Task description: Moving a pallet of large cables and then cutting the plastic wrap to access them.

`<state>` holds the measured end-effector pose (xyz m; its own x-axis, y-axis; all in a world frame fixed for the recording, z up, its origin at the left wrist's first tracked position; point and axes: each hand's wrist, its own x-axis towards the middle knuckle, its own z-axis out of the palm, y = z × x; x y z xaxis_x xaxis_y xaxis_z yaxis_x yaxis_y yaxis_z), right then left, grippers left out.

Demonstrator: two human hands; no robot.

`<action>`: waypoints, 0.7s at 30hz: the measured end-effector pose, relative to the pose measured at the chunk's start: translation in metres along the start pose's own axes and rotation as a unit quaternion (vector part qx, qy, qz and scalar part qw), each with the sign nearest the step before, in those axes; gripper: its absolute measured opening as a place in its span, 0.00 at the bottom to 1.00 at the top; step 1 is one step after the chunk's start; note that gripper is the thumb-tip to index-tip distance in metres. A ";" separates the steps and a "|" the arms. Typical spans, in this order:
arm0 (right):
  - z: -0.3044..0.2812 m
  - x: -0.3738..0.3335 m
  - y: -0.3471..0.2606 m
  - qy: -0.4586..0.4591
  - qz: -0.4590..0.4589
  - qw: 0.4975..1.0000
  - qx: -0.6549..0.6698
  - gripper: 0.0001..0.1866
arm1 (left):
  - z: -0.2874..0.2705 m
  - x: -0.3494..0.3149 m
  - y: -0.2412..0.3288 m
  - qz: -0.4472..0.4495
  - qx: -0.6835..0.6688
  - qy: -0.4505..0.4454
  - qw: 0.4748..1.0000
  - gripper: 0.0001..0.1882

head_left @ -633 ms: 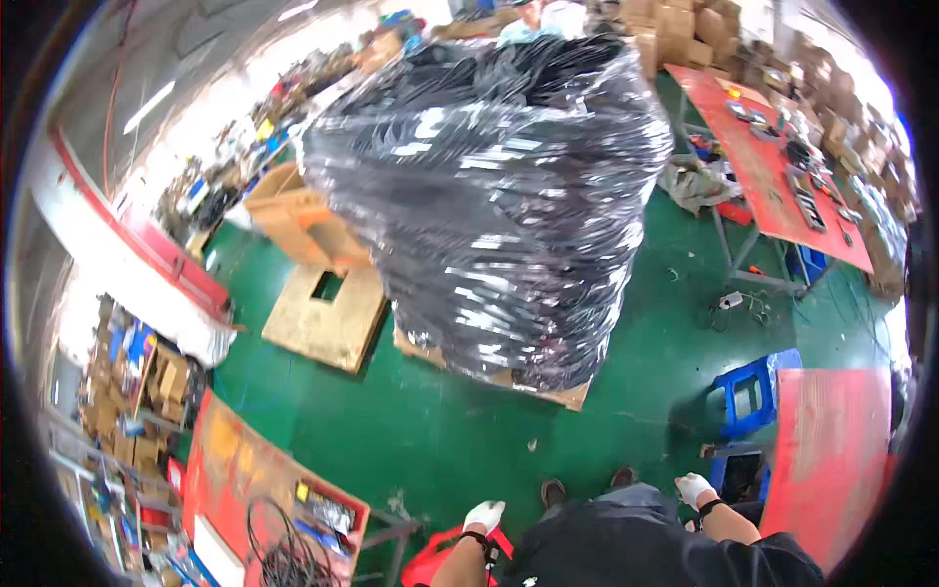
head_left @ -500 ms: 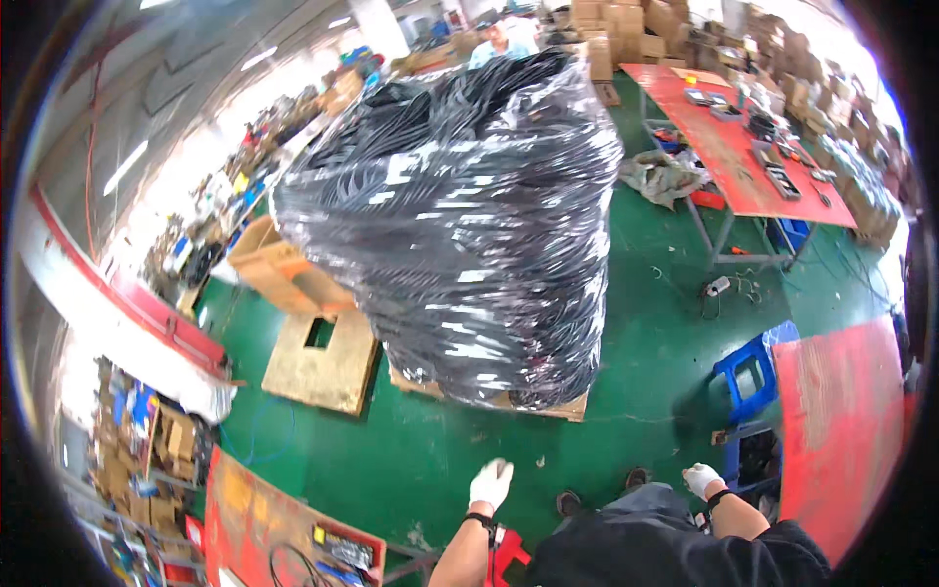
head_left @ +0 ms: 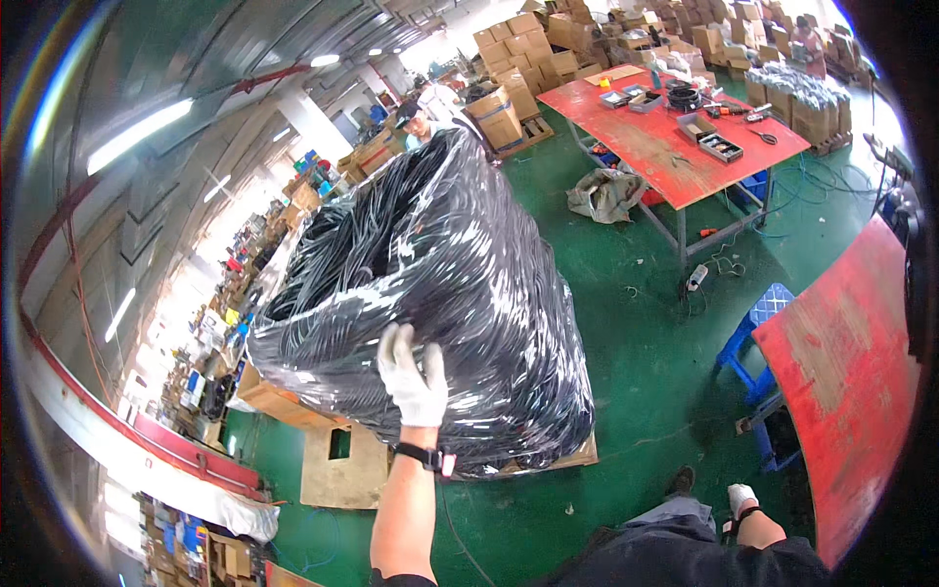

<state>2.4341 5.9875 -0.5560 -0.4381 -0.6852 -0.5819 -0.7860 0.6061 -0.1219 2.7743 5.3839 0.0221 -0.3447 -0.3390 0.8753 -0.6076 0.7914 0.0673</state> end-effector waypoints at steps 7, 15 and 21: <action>0.040 0.032 0.079 0.050 0.073 0.932 0.352 0.18 | 0.072 0.128 -0.005 -0.015 0.088 -0.046 0.995 0.25; -0.066 0.075 0.064 -0.036 0.240 0.807 0.539 0.21 | 0.110 0.147 0.030 -0.157 0.288 -0.267 0.906 0.33; -0.059 0.152 0.118 -0.125 0.015 0.949 0.287 0.19 | 0.117 0.176 0.013 -0.254 0.214 -0.347 0.877 0.43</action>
<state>2.2492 5.9311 -0.6117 -0.2821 -0.5903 -0.7563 -0.3756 0.7933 -0.4791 2.6222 5.2751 0.1215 -0.2139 -0.9381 0.2725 -0.9707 0.2354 0.0487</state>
